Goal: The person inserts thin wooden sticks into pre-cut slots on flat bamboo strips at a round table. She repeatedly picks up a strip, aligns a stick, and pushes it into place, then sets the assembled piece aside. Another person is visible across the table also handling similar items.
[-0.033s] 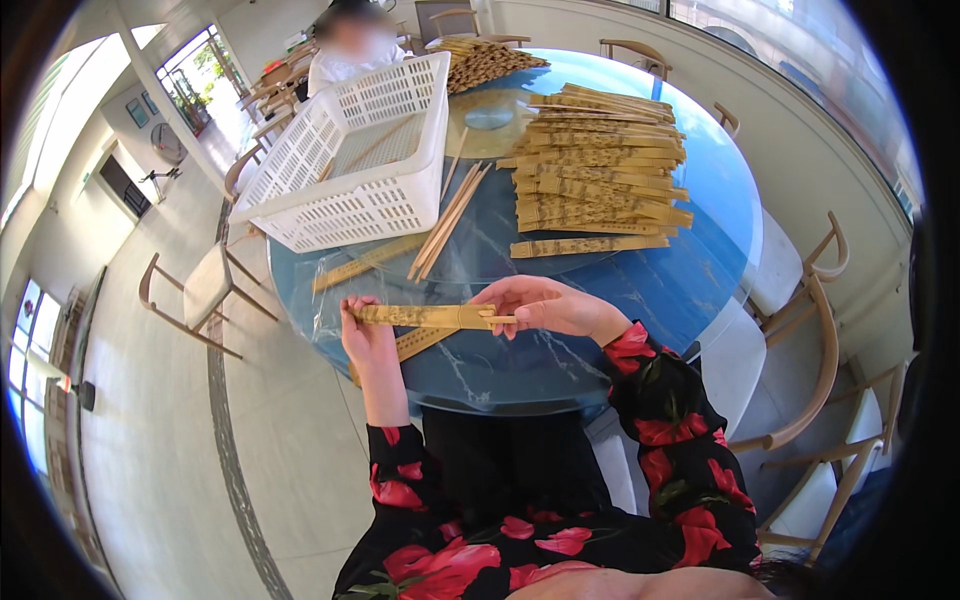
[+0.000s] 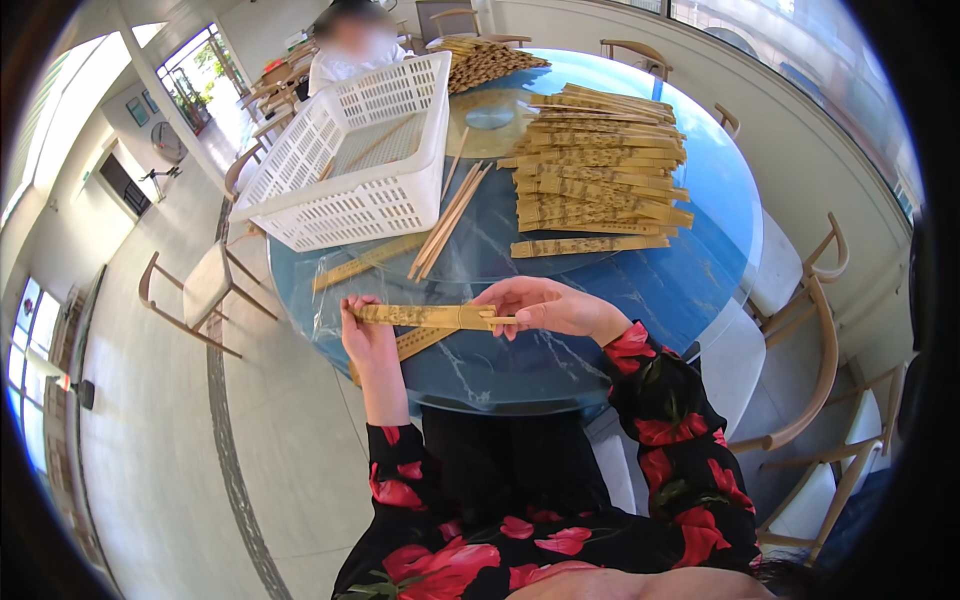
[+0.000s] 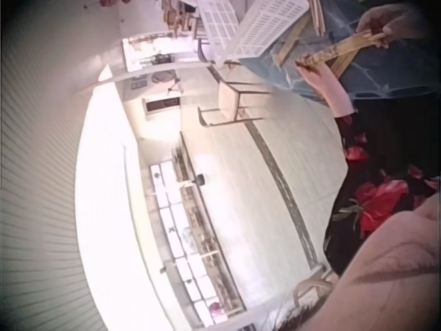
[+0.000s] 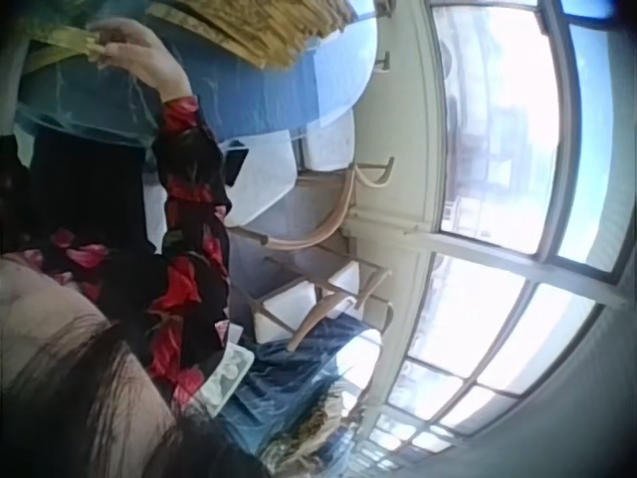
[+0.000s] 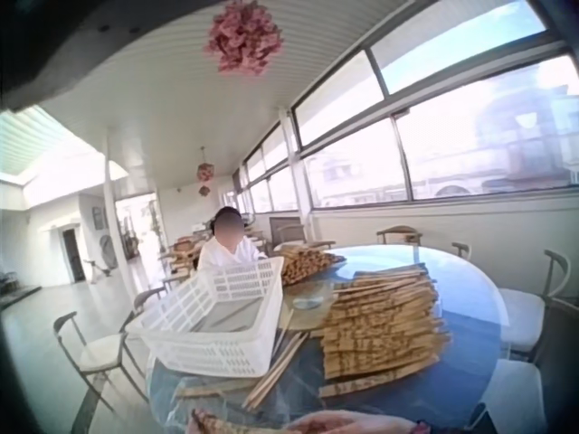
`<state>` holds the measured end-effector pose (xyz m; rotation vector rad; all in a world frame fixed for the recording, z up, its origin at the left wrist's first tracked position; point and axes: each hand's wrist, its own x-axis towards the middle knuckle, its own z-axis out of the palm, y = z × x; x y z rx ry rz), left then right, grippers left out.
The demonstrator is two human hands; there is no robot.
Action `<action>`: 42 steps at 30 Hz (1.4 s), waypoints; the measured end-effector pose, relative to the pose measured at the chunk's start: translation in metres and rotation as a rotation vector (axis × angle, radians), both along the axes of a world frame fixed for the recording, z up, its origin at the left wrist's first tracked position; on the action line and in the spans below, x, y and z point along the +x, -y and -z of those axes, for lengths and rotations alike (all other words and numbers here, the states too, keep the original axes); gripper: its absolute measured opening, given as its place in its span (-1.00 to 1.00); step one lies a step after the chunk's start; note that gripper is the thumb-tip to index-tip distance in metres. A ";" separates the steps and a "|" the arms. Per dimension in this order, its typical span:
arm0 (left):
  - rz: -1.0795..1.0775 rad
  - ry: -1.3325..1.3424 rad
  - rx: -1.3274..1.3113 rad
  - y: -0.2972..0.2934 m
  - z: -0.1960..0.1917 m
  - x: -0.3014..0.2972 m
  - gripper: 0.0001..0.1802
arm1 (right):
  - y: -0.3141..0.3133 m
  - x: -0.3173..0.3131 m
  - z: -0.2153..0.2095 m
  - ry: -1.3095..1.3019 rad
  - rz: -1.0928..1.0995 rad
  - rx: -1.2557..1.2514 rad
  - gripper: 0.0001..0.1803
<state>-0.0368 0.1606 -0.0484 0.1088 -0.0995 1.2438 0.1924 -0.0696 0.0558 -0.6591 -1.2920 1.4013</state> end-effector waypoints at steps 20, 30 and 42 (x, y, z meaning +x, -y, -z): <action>-0.065 -0.179 0.115 0.007 0.000 0.002 -0.90 | -0.008 -0.001 0.014 0.203 0.191 -0.067 -0.60; -0.152 -0.312 0.143 0.012 -0.008 0.004 -0.91 | -0.009 0.004 0.008 0.190 0.272 -0.116 -0.65; -0.231 -0.385 0.294 0.014 -0.015 0.006 -0.81 | -0.014 0.010 0.024 0.252 0.331 -0.200 -0.65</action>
